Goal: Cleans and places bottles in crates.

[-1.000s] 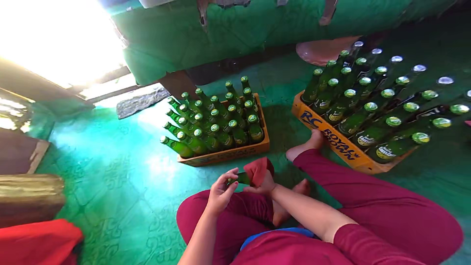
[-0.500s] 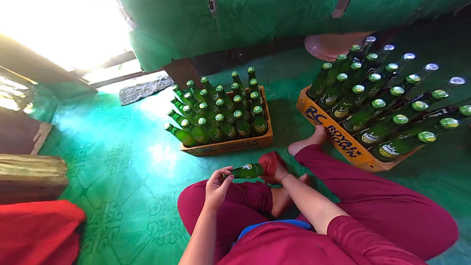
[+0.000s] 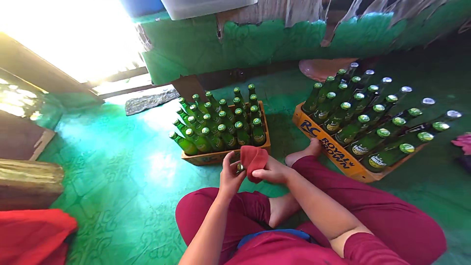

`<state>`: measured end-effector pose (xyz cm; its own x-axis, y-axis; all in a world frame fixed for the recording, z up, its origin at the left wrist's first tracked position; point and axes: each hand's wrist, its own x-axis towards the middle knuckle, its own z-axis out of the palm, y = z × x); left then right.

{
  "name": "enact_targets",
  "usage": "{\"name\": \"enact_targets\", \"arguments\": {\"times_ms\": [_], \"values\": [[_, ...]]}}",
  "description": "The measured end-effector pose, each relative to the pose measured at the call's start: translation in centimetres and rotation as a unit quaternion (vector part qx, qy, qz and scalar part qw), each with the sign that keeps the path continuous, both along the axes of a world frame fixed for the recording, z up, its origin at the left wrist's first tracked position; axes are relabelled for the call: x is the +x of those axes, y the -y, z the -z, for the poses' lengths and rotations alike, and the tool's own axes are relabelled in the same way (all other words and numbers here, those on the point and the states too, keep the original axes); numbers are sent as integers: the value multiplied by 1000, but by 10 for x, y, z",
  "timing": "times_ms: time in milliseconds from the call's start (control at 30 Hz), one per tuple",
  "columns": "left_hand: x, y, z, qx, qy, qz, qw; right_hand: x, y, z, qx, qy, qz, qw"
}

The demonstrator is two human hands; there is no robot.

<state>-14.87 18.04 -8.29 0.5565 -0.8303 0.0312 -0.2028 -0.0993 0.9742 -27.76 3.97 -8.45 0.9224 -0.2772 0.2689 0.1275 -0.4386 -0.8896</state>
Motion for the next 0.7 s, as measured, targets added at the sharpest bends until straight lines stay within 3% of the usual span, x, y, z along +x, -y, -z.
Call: {"name": "enact_targets", "arguments": {"times_ms": [100, 333, 400, 567, 700], "values": [[-8, 11, 0, 6, 40, -1, 999, 24, -16, 20, -126, 61, 65, 988], [-20, 11, -2, 0, -15, -30, 999, 39, -36, 18, 115, 61, 263, 956], [-20, 4, 1, -1, 20, -8, 1000, 34, -32, 42, 130, 40, 288, 948], [-3, -17, 11, 45, 122, -1, 992, -16, -28, 146, 20, -44, 201, 978], [6, -24, 10, 111, 93, 35, 989, -33, -16, 145, -27, -269, 125, 955]]}}
